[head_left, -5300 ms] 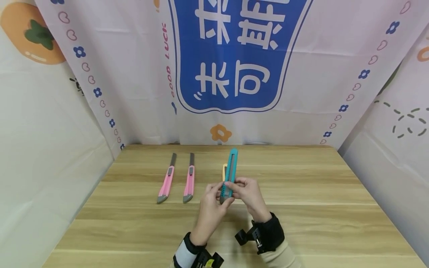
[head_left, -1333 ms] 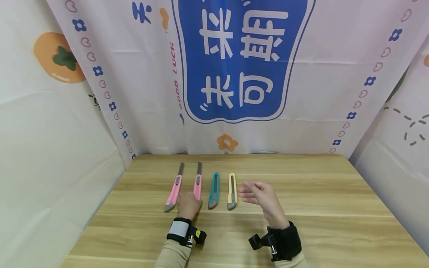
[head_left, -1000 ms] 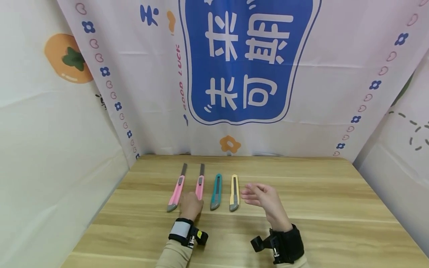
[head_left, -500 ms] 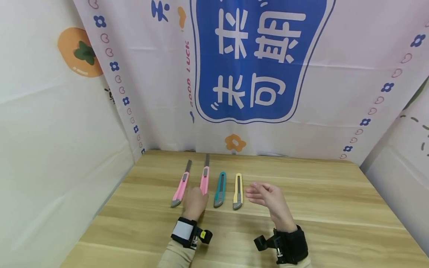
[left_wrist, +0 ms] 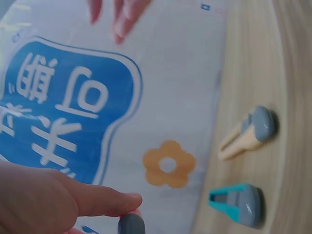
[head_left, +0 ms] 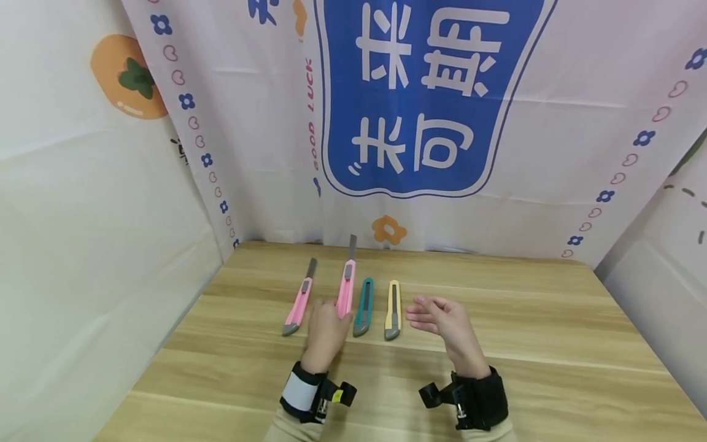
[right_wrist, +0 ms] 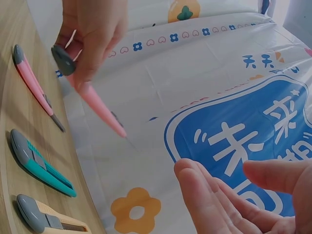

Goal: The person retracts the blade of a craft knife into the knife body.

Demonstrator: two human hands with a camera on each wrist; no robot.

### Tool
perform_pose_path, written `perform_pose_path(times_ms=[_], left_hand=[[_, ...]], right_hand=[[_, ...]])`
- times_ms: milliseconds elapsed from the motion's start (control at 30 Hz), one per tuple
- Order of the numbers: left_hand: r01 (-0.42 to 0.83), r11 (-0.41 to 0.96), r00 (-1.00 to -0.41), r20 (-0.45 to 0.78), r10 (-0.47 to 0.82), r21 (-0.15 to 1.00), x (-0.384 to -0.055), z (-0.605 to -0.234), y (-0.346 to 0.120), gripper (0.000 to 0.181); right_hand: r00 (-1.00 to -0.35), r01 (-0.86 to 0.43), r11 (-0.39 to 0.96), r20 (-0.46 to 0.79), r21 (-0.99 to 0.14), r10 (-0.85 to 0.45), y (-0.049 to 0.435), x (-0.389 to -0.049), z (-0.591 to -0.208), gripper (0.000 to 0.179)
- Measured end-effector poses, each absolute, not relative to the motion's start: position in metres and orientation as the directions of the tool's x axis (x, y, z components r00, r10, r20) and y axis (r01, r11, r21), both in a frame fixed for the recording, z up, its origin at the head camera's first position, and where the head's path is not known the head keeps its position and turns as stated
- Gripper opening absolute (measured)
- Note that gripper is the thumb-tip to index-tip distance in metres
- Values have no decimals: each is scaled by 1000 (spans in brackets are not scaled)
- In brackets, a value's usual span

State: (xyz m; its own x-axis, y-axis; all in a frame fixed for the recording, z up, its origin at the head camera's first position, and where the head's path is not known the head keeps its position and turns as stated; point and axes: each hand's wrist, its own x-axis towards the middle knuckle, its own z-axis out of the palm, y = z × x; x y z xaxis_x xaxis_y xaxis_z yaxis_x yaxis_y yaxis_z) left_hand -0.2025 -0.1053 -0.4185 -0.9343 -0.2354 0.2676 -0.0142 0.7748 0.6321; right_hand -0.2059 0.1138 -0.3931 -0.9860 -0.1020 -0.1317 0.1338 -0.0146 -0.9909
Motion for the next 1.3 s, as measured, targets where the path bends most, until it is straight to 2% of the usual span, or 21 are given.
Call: perform_pose_path(times_ms=[133,367,667,1300], left_hand=[[10,758,-933,278,-227,652,-196,-410,-98,34],[42,752,-939,283,-195,658,-186,-394,-86,44],[115,751,-942,312,-125,650,-174,-382,-70,46],[238,747,-929,370,-11,620,-169,-390,-41,44]], right_hand=[[-987,128,-23,-126,-991,-100,114,-206,-394,37],[-989,112,-24,-109,-993,-102,110,-209,-394,36],[-986,121,-27,-117,-992,-122,104,-212,-396,34],[-983,96,-41,-88,-995,-161,106,-212,-399,41]])
